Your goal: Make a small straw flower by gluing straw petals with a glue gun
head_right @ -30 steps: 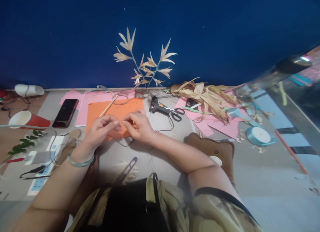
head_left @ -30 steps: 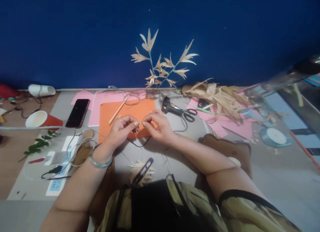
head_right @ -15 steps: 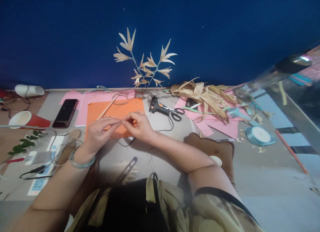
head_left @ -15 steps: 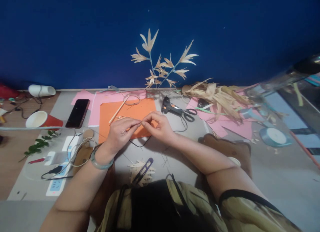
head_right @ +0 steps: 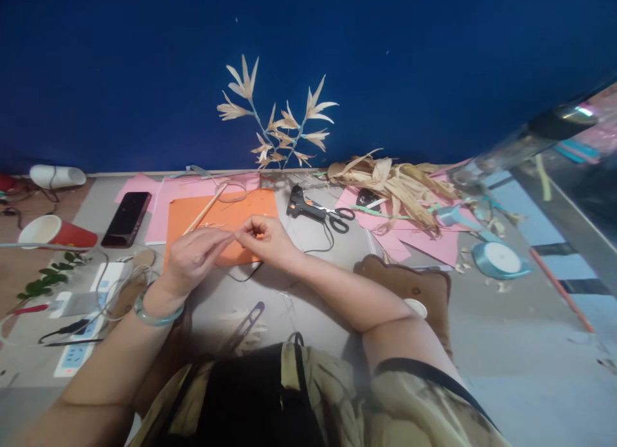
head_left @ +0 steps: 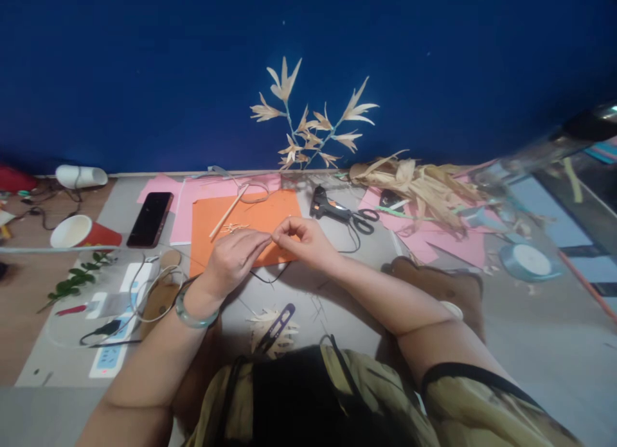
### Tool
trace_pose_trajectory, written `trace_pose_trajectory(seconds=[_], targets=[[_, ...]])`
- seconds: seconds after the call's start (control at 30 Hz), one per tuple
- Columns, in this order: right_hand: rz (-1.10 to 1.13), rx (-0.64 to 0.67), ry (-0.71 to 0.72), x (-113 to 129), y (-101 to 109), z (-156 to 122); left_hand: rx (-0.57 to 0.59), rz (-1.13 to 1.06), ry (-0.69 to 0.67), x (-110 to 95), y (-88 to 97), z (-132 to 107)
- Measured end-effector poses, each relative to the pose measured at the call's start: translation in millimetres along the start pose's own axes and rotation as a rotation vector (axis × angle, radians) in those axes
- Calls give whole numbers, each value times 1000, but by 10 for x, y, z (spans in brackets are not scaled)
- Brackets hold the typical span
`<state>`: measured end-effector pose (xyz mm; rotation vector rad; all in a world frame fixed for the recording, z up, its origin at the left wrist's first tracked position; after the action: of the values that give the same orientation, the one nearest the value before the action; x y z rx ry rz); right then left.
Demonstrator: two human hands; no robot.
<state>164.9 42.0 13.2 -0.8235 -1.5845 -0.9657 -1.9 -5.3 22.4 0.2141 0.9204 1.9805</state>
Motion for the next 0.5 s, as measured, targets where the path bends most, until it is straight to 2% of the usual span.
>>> trace_pose_trajectory(seconds=[0.33, 0.5], targets=[[45, 29, -13, 17, -1, -10, 10, -4, 47, -15, -20, 13], [6, -12, 15, 12, 0, -8, -19, -86, 99, 8, -21, 18]])
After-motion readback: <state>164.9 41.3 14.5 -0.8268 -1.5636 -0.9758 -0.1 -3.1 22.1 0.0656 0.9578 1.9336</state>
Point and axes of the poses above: each hand's wrist, its own z-axis towards the middle knuckle, its own y-axis out of the back of the hand, x = y × z, the point moved 2 cm from there along z, towards the middle knuckle, and after that the axes turned 12 degrees about -y, right-handed, at the moved point
